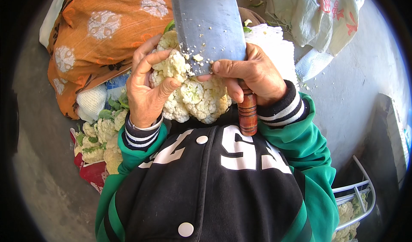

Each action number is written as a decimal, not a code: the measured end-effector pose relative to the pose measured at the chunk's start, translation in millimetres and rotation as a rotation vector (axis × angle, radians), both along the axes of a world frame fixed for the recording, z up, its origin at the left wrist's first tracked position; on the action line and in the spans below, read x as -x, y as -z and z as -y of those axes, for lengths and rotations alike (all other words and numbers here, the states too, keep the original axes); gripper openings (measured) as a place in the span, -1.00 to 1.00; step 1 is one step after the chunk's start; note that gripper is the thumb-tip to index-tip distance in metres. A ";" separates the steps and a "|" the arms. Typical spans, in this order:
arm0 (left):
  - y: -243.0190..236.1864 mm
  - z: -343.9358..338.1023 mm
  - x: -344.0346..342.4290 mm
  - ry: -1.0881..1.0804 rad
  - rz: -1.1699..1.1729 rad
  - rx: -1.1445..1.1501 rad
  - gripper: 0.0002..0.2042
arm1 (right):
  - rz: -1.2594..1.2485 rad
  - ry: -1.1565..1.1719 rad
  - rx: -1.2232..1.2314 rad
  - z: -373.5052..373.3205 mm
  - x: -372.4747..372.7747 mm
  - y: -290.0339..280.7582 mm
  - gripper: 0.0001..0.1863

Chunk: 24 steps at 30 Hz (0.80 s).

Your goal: The person holds a whole cauliflower and uses a cleaver to trim and cut it into smaller florets. The person repeatedly slices the cauliflower, removing outer layers and separating florets while holding the vegetable with the other hand.

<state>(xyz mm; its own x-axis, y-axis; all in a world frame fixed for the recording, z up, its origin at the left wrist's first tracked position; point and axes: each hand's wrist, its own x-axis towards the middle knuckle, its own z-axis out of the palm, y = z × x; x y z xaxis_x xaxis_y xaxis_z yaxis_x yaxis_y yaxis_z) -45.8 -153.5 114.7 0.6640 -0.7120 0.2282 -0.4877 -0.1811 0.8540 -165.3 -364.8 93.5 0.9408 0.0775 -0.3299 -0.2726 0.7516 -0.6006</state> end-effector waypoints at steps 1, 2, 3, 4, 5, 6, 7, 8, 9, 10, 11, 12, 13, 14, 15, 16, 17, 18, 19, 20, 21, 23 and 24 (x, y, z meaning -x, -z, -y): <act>0.3 0.7 0.3 -0.003 -0.002 0.011 -0.48 | -0.005 -0.005 0.019 0.0 0.7 -0.3 -0.80; 0.8 1.3 0.8 -0.007 -0.004 0.023 -0.49 | -0.007 -0.008 0.034 0.1 1.4 -0.6 -0.80; 1.1 1.7 1.4 -0.011 -0.004 0.035 -0.49 | -0.006 -0.008 0.041 0.1 2.0 -1.0 -0.80; 1.5 2.0 1.4 -0.013 -0.008 0.033 -0.49 | -0.010 -0.005 0.041 -0.1 2.5 -1.2 -0.79; 2.0 2.4 1.1 -0.015 -0.008 0.033 -0.49 | -0.010 0.001 0.034 -0.4 2.6 -1.1 -0.79; 2.2 2.1 1.2 -0.017 -0.008 0.031 -0.49 | -0.013 0.009 0.023 -1.1 2.9 -1.0 -0.78; 2.4 1.9 1.3 -0.020 -0.016 0.035 -0.49 | -0.011 0.007 0.022 -1.5 3.1 -0.8 -0.78; 2.8 1.7 1.5 -0.022 -0.024 0.040 -0.49 | -0.013 0.008 0.020 -2.1 3.4 -0.4 -0.78; 3.2 1.6 1.5 -0.020 -0.035 0.048 -0.49 | -0.001 0.017 0.003 -2.5 3.6 0.1 -0.77; 3.4 1.2 1.2 -0.019 -0.020 0.042 -0.48 | -0.015 0.007 0.017 -2.7 3.9 0.7 -0.77; 3.5 0.8 0.5 -0.014 -0.007 0.040 -0.48 | -0.015 0.004 0.015 -3.0 3.9 1.6 -0.77; 3.5 0.5 0.0 -0.009 0.007 0.042 -0.48 | -0.020 0.001 0.015 -2.9 3.9 2.3 -0.77; 3.6 0.4 -0.1 -0.007 0.016 0.033 -0.48 | 0.001 -0.009 0.014 -2.2 3.8 2.9 -0.78; 3.6 0.2 -0.2 -0.003 0.024 0.029 -0.48 | 0.015 -0.020 0.015 -1.6 3.4 3.6 -0.78; 3.6 0.1 0.0 0.002 0.032 0.028 -0.47 | 0.020 -0.025 0.020 -1.0 3.1 4.0 -0.78; 3.7 0.0 -0.1 0.002 0.033 0.021 -0.47 | 0.019 -0.031 0.014 -0.6 2.7 4.5 -0.79; 3.7 -0.1 -0.7 0.003 0.037 0.016 -0.48 | 0.011 -0.032 0.012 -0.4 2.1 4.8 -0.79; 3.7 -0.1 -1.0 0.005 0.031 0.017 -0.48 | 0.015 -0.029 0.002 -0.5 1.7 5.0 -0.80; 3.9 -0.1 -1.1 0.004 0.038 0.019 -0.47 | -0.005 -0.028 -0.003 -1.0 1.4 5.1 -0.80; 4.1 0.2 -1.4 0.006 0.034 0.027 -0.47 | -0.014 -0.021 -0.014 -1.6 1.3 5.1 -0.81; 4.3 0.5 -1.5 0.005 0.030 0.035 -0.47 | -0.016 -0.013 -0.032 -2.1 1.4 5.0 -0.82; 4.4 0.5 -1.1 -0.002 0.004 0.030 -0.48 | -0.009 -0.007 -0.030 -2.9 2.5 4.4 -0.83; 4.4 0.6 -0.6 -0.007 -0.009 0.027 -0.48 | -0.004 0.000 -0.032 -3.0 3.0 4.2 -0.84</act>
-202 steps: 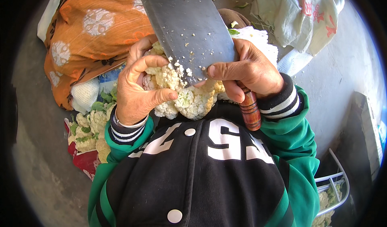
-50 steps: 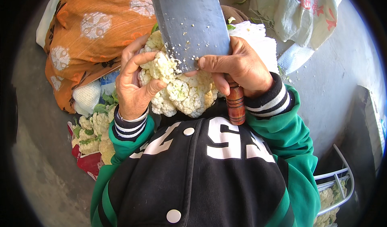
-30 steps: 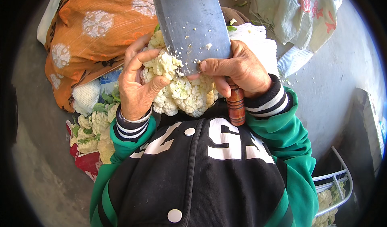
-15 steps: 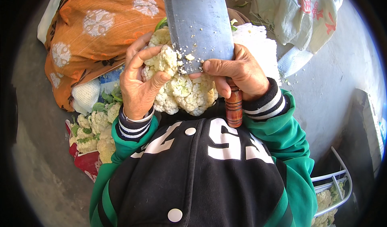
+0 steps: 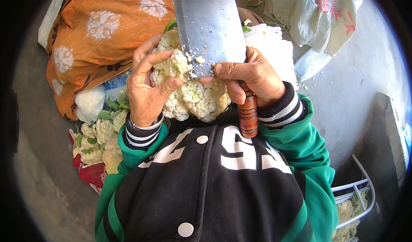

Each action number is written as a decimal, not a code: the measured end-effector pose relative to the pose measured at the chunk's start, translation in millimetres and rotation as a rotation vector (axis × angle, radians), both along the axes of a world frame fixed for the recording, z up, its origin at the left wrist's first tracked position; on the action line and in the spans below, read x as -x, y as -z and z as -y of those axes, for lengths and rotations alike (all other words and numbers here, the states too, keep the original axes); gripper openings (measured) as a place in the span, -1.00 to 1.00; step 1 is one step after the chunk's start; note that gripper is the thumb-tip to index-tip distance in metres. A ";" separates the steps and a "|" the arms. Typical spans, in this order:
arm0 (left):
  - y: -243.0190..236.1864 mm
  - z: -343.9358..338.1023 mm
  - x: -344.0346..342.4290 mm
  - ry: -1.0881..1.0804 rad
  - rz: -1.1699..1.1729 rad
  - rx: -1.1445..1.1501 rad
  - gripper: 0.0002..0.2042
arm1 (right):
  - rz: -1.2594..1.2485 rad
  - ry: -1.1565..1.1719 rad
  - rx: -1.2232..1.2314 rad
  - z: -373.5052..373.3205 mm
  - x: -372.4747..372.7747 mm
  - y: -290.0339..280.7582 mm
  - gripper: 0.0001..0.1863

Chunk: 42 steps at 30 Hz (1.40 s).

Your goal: The person holds a whole cauliflower and uses a cleaver to trim and cut it into smaller florets. The person repeatedly slices the cauliflower, removing outer layers and separating florets while holding the vegetable with the other hand.

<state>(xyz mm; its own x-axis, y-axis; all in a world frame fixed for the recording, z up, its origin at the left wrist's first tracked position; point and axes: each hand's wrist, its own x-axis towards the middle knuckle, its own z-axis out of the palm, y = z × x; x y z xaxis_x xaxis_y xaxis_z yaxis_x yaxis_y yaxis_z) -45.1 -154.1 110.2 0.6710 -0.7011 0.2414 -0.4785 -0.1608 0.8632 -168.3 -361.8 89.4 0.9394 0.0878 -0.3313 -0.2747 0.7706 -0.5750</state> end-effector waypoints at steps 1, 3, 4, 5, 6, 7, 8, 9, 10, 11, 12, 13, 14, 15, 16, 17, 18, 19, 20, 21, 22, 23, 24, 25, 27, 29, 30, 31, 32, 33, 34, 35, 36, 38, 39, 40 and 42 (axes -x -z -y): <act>0.4 0.5 0.7 -0.005 -0.011 0.012 -0.48 | -0.001 -0.007 0.010 0.3 0.0 -0.1 -0.84; 0.9 1.3 2.0 -0.016 -0.034 0.037 -0.49 | -0.006 -0.016 0.030 1.2 -0.3 -0.2 -0.84; 0.6 1.2 1.9 -0.015 -0.029 0.028 -0.49 | -0.006 -0.030 0.025 1.9 -1.4 0.0 -0.84; 0.1 1.0 1.3 -0.015 -0.022 0.019 -0.49 | -0.005 -0.043 0.021 3.1 -3.5 0.4 -0.83; -0.2 0.9 0.7 -0.014 -0.016 0.009 -0.49 | -0.021 -0.048 0.019 3.4 -4.7 0.4 -0.83; -0.3 0.9 0.5 -0.013 -0.031 0.020 -0.49 | -0.013 -0.048 0.013 3.1 -5.1 0.1 -0.83; -0.2 0.9 0.5 -0.012 -0.046 0.030 -0.49 | -0.022 -0.040 0.011 2.7 -5.4 -0.3 -0.83; 0.0 0.9 0.7 -0.011 -0.062 0.041 -0.49 | -0.033 -0.032 0.008 2.1 -5.0 -1.1 -0.83; 0.3 1.0 0.9 -0.015 -0.071 0.043 -0.49 | -0.029 -0.022 0.013 1.5 -4.2 -2.0 -0.84; 0.6 0.8 1.3 -0.020 -0.080 0.045 -0.49 | -0.025 -0.013 0.019 0.8 -3.0 -3.1 -0.85; 0.9 0.7 1.7 -0.023 -0.098 0.054 -0.49 | -0.022 0.001 0.020 0.1 -1.9 -4.1 -0.85; 1.3 0.7 1.8 -0.027 -0.088 0.050 -0.49 | -0.020 -0.004 0.035 -0.2 -1.2 -5.1 -0.86; 1.7 0.7 1.7 -0.029 -0.087 0.055 -0.49 | -0.017 -0.005 0.048 -0.6 -0.8 -5.6 -0.86; 2.0 1.0 1.5 -0.028 -0.099 0.069 -0.49 | -0.004 -0.005 0.059 -0.6 -1.1 -5.9 -0.87; 2.1 0.8 1.8 -0.028 -0.079 0.054 -0.50 | -0.017 -0.017 0.042 -0.6 -1.8 -5.8 -0.87; 1.6 0.3 1.2 -0.023 -0.072 0.047 -0.50 | -0.019 -0.025 0.023 -0.7 -3.3 -5.3 -0.87; 1.4 0.4 0.4 -0.019 -0.061 0.042 -0.50 | -0.048 -0.026 0.020 -0.4 -4.6 -4.8 -0.87; 0.9 0.1 0.6 -0.027 -0.050 0.031 -0.50 | -0.031 -0.024 -0.004 -0.9 -5.1 -4.7 -0.86; 0.3 -0.6 1.8 -0.033 -0.041 0.019 -0.50 | -0.045 -0.012 -0.016 -1.5 -5.4 -4.6 -0.86; 0.3 -0.5 2.3 -0.035 -0.042 0.014 -0.50 | -0.041 -0.005 -0.031 -1.7 -4.9 -5.0 -0.86; 0.6 -0.3 2.8 -0.040 -0.032 0.018 -0.50 | -0.057 -0.016 -0.011 -1.9 -4.0 -5.8 -0.86; 0.9 0.0 3.0 -0.044 -0.030 0.026 -0.50 | -0.054 -0.034 0.003 -1.5 -3.2 -6.9 -0.87; 1.1 0.3 2.9 -0.044 -0.040 0.043 -0.50 | -0.050 -0.051 0.017 -1.2 -2.4 -8.5 -0.87; 1.6 0.7 3.1 -0.049 -0.036 0.044 -0.50 | -0.069 -0.042 0.018 -1.8 -1.9 -10.0 -0.87; 2.3 1.6 3.9 -0.059 -0.053 0.061 -0.51 | -0.120 -0.028 0.026 -3.0 -2.2 -13.5 -0.88; 2.0 2.6 3.8 -0.062 -0.060 0.061 -0.50 | -0.073 -0.037 0.063 -3.3 -4.3 -17.2 -0.89; 1.6 3.0 4.4 -0.062 -0.070 0.064 -0.50 | -0.099 -0.042 0.106 -3.3 -5.0 -19.1 -0.89; 0.8 3.2 5.0 -0.056 -0.042 0.043 -0.50 | -0.056 -0.025 0.096 -4.7 -5.1 -20.7 -0.89; -0.1 3.0 5.1 -0.045 -0.020 0.027 -0.50 | -0.053 -0.005 0.108 -6.8 -5.0 -21.9 -0.89; -0.8 3.2 5.3 -0.033 0.003 0.011 -0.50 | -0.022 0.020 0.097 -7.5 -4.0 -23.0 -0.89; -0.6 3.7 6.6 -0.047 -0.013 0.016 -0.50 | -0.047 0.045 0.131 -6.4 -2.1 -24.2 -0.89; 0.0 4.0 8.3 -0.062 -0.030 0.020 -0.50 | -0.045 0.073 0.142 -4.2 0.0 -24.7 -0.89; 0.4 3.9 9.1 -0.076 -0.045 0.025 -0.51 | 0.031 0.096 0.120 -2.4 2.0 -24.2 -0.89; -1.5 -0.5 4.3 -0.057 -0.039 0.004 -0.50 | 0.086 0.182 0.225 13.0 4.1 -21.3 -0.82; -1.9 -2.5 2.3 -0.039 -0.060 0.020 -0.50 | 0.075 0.263 0.220 22.1 5.2 -18.8 -0.75; -2.2 -4.3 0.5 -0.024 -0.089 0.045 -0.50 | 0.076 0.326 0.118 33.6 9.1 -17.2 -0.70; -2.1 -7.0 -1.2 0.035 -0.108 0.052 -0.48 | 0.037 0.579 0.132 50.8 12.0 -9.0 -0.78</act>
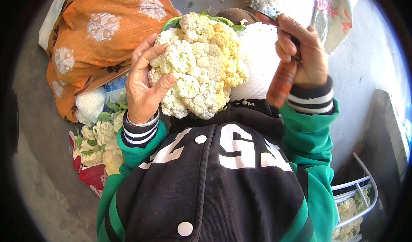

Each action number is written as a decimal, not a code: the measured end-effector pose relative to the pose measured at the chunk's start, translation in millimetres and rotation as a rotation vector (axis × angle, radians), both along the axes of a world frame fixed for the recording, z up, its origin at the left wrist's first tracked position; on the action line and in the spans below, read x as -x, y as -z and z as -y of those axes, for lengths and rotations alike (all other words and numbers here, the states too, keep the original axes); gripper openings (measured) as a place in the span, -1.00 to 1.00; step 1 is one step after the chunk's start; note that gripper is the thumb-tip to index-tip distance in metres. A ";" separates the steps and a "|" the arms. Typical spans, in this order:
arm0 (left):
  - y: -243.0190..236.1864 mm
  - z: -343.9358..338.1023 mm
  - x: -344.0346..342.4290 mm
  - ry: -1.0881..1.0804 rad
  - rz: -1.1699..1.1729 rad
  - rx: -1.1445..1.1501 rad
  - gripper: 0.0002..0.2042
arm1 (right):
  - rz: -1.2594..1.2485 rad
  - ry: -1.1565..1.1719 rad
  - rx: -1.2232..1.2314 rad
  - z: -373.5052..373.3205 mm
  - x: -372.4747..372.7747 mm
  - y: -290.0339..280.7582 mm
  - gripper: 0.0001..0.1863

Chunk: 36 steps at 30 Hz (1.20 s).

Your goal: The person holds a whole cauliflower and uses a cleaver to trim and cut it into smaller florets. The person repeatedly slices the cauliflower, removing outer layers and separating florets while holding the vegetable with the other hand.

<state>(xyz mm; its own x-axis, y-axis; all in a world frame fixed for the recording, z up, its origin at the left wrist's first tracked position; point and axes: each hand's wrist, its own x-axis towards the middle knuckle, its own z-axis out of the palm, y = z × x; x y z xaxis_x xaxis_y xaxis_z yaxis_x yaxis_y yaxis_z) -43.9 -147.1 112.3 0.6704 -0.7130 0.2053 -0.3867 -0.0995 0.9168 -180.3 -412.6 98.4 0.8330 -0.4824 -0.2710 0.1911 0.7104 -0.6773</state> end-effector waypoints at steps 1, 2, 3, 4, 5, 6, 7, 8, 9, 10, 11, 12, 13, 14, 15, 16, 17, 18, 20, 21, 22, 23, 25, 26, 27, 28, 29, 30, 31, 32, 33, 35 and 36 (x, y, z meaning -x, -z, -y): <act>-0.2 -0.8 -0.6 0.012 0.002 -0.002 -0.48 | -0.194 0.063 0.222 5.7 2.5 4.5 -0.86; -0.2 -1.2 -1.0 0.029 0.000 -0.003 -0.48 | -0.424 0.172 0.438 9.8 5.5 8.1 -0.93; -0.3 -0.6 -2.3 0.040 0.017 -0.010 -0.47 | -0.371 0.272 0.452 8.9 6.6 14.3 -0.92; -0.4 0.2 -3.8 0.049 0.032 -0.016 -0.46 | -0.351 0.288 0.419 9.0 8.5 17.8 -0.92; -0.5 0.4 -3.3 0.051 0.034 -0.016 -0.46 | -0.328 0.264 0.390 6.7 10.6 21.0 -0.91; -0.2 0.9 -1.2 0.039 0.000 0.011 -0.46 | -0.290 0.243 0.359 3.5 12.8 23.0 -0.91; 1.0 2.6 0.3 0.027 -0.040 0.051 -0.46 | -0.363 0.175 0.365 1.0 13.8 23.7 -0.91; 1.9 3.8 1.5 0.015 -0.080 0.094 -0.46 | -0.302 0.162 0.383 -4.0 13.4 25.1 -0.90; 2.0 3.8 1.5 0.022 -0.060 0.087 -0.46 | -0.333 0.115 0.358 -6.4 12.9 24.5 -0.89; 2.0 3.7 1.0 0.028 -0.041 0.080 -0.47 | -0.368 0.070 0.319 -9.1 11.7 23.6 -0.88; 1.9 3.4 0.5 0.031 -0.020 0.070 -0.48 | -0.329 0.015 0.346 -11.4 11.9 21.4 -0.86; 1.7 2.7 -0.2 0.017 0.014 0.042 -0.49 | -0.292 -0.007 0.322 -14.3 11.9 19.2 -0.86; 1.7 2.2 -0.9 0.003 0.047 0.014 -0.50 | -0.257 -0.030 0.298 -17.5 12.5 16.9 -0.85; 2.2 2.0 -1.6 -0.011 0.078 -0.013 -0.51 | -0.194 -0.056 0.274 -20.6 13.2 14.9 -0.85; 3.1 2.7 -3.3 -0.021 0.096 -0.025 -0.50 | -0.256 -0.101 0.303 -23.5 13.7 13.2 -0.80; 4.3 3.8 -5.8 -0.029 0.114 -0.036 -0.50 | -0.225 -0.097 0.304 -27.3 13.7 12.4 -0.79; 5.0 4.4 -7.1 -0.037 0.131 -0.047 -0.50 | -0.195 -0.092 0.306 -31.6 13.2 12.3 -0.79; 5.5 4.5 -7.1 -0.039 0.118 -0.047 -0.48 | -0.133 -0.102 0.326 -35.0 12.8 12.5 -0.78; 5.0 3.7 -6.5 -0.050 0.092 -0.053 -0.45 | -0.152 -0.186 0.350 -35.5 11.1 11.8 -0.79; 4.5 3.3 -5.7 -0.039 0.087 -0.034 -0.43 | -0.139 -0.190 0.331 -37.1 11.1 11.3 -0.82; 4.1 3.0 -4.3 -0.028 0.082 -0.015 -0.42 | -0.124 -0.195 0.312 -38.5 10.9 10.7 -0.85; 3.9 3.0 -3.0 -0.018 0.077 0.004 -0.41 | -0.129 -0.191 0.305 -39.4 10.0 10.1 -0.83; 3.8 3.6 0.0 -0.021 0.147 -0.025 -0.40 | -0.136 -0.228 0.287 -39.4 9.0 7.6 -0.82; 3.6 3.8 1.5 -0.023 0.176 -0.041 -0.40 | -0.139 -0.249 0.279 -39.3 8.5 6.1 -0.82; 3.2 3.8 2.6 -0.039 0.181 -0.050 -0.44 | -0.133 -0.260 0.245 -40.2 8.8 4.4 -0.81; 2.0 3.2 2.5 -0.026 0.191 -0.061 -0.45 | -0.132 -0.265 0.245 -41.1 8.5 3.1 -0.81; 0.7 2.5 1.9 -0.008 0.191 -0.070 -0.47 | -0.132 -0.269 0.244 -42.0 8.1 1.9 -0.81; -0.2 1.7 1.6 0.011 0.165 -0.066 -0.48 | -0.131 -0.273 0.243 -42.7 7.8 1.0 -0.81; 0.7 2.8 4.5 0.005 0.104 -0.013 -0.53 | -0.141 -0.291 0.210 -42.2 8.4 -0.5 -0.81; 0.5 2.5 4.5 0.014 0.119 -0.015 -0.53 | -0.128 -0.297 0.202 -42.2 8.1 -1.0 -0.81; 0.3 2.1 4.3 0.023 0.122 -0.015 -0.53 | -0.115 -0.304 0.193 -41.9 7.8 -1.4 -0.82; -0.1 1.5 4.1 0.031 0.118 -0.018 -0.53 | -0.108 -0.325 0.173 -40.3 7.0 -1.4 -0.82; -0.2 1.4 4.1 0.029 0.111 -0.021 -0.54 | -0.114 -0.341 0.161 -38.8 6.7 -1.5 -0.82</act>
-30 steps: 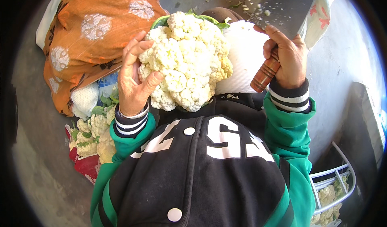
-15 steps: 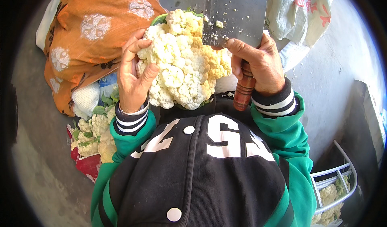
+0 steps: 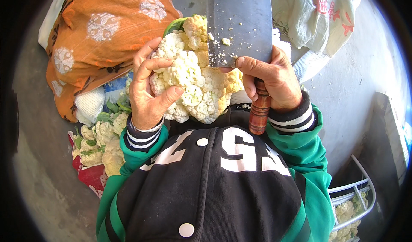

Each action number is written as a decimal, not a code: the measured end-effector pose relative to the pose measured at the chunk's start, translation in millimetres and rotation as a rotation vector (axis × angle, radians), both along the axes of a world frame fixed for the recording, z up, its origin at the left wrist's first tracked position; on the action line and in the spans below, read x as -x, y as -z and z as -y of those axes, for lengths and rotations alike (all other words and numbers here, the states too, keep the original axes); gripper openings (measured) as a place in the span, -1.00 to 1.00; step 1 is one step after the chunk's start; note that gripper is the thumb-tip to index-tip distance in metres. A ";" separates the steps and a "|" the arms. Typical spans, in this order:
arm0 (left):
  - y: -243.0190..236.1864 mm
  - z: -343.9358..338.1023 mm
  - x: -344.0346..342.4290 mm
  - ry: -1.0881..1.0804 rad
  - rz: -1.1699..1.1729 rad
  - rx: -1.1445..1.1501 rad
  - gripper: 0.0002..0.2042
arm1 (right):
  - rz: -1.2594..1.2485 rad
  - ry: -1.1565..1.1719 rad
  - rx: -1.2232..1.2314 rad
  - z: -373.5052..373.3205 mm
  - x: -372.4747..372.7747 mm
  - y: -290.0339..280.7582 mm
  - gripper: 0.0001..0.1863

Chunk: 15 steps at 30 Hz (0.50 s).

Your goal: The person holds a whole cauliflower and uses a cleaver to trim and cut it into smaller florets. The person repeatedly slices the cauliflower, removing outer layers and separating florets while holding the vegetable with the other hand.

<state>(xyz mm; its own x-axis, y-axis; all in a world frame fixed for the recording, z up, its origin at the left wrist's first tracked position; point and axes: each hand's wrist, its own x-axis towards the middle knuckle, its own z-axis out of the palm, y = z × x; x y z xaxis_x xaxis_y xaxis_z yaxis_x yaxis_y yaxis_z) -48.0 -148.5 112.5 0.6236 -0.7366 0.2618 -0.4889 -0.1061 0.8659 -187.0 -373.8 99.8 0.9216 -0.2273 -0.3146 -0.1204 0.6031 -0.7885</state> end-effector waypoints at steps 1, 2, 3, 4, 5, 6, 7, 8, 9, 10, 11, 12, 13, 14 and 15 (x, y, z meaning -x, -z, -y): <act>-0.1 0.2 0.1 0.000 -0.013 0.004 -0.54 | 0.005 -0.013 -0.012 1.3 -0.6 0.1 -0.82; 0.1 1.0 0.8 -0.012 -0.018 0.006 -0.53 | -0.005 -0.017 -0.009 2.4 -1.3 0.1 -0.81; 0.6 2.3 1.8 -0.023 -0.028 0.015 -0.53 | 0.000 -0.021 -0.006 3.3 -2.5 0.2 -0.81; 0.7 3.6 2.7 -0.031 -0.045 0.030 -0.52 | 0.010 -0.023 0.000 4.1 -3.7 0.0 -0.81; 0.4 4.6 4.0 -0.044 -0.041 0.023 -0.52 | 0.002 -0.027 -0.005 4.7 -4.7 -0.5 -0.82; -0.3 5.4 5.5 -0.053 -0.044 0.023 -0.52 | -0.003 -0.028 -0.005 5.6 -5.3 -1.6 -0.83; -1.4 5.9 6.5 -0.059 -0.064 0.028 -0.51 | 0.002 -0.031 0.001 6.8 -5.9 -3.1 -0.83; -2.8 6.3 6.7 -0.051 -0.007 0.012 -0.51 | -0.024 -0.051 0.015 8.5 -6.7 -4.8 -0.84; -4.2 6.4 6.5 -0.038 0.035 0.000 -0.51 | -0.040 -0.073 0.034 10.5 -7.7 -6.7 -0.84; -5.7 6.5 5.9 -0.028 0.070 -0.011 -0.51 | -0.071 -0.094 0.063 12.8 -9.1 -8.5 -0.84; -7.1 6.6 5.5 -0.020 0.073 -0.025 -0.52 | -0.038 -0.116 0.071 15.1 -10.4 -10.4 -0.84; -8.4 6.5 5.0 -0.014 0.069 -0.039 -0.53 | -0.022 -0.136 0.088 18.0 -12.0 -12.3 -0.84; -9.6 6.5 4.8 -0.005 0.060 -0.048 -0.54 | -0.006 -0.156 0.104 20.8 -13.5 -14.0 -0.83; -10.6 6.5 4.6 -0.002 0.076 -0.058 -0.55 | -0.007 -0.179 0.113 23.6 -15.2 -15.5 -0.82; -11.6 6.5 4.2 0.004 0.089 -0.062 -0.56 | -0.008 -0.202 0.120 26.5 -17.4 -16.7 -0.82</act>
<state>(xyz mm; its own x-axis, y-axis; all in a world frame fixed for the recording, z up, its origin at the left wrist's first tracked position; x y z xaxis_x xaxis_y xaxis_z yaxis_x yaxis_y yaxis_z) -52.2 -155.0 124.1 0.5969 -0.7556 0.2699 -0.5644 -0.1563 0.8106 -169.5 -400.3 116.6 0.9499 -0.0747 -0.3035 -0.2355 0.4677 -0.8519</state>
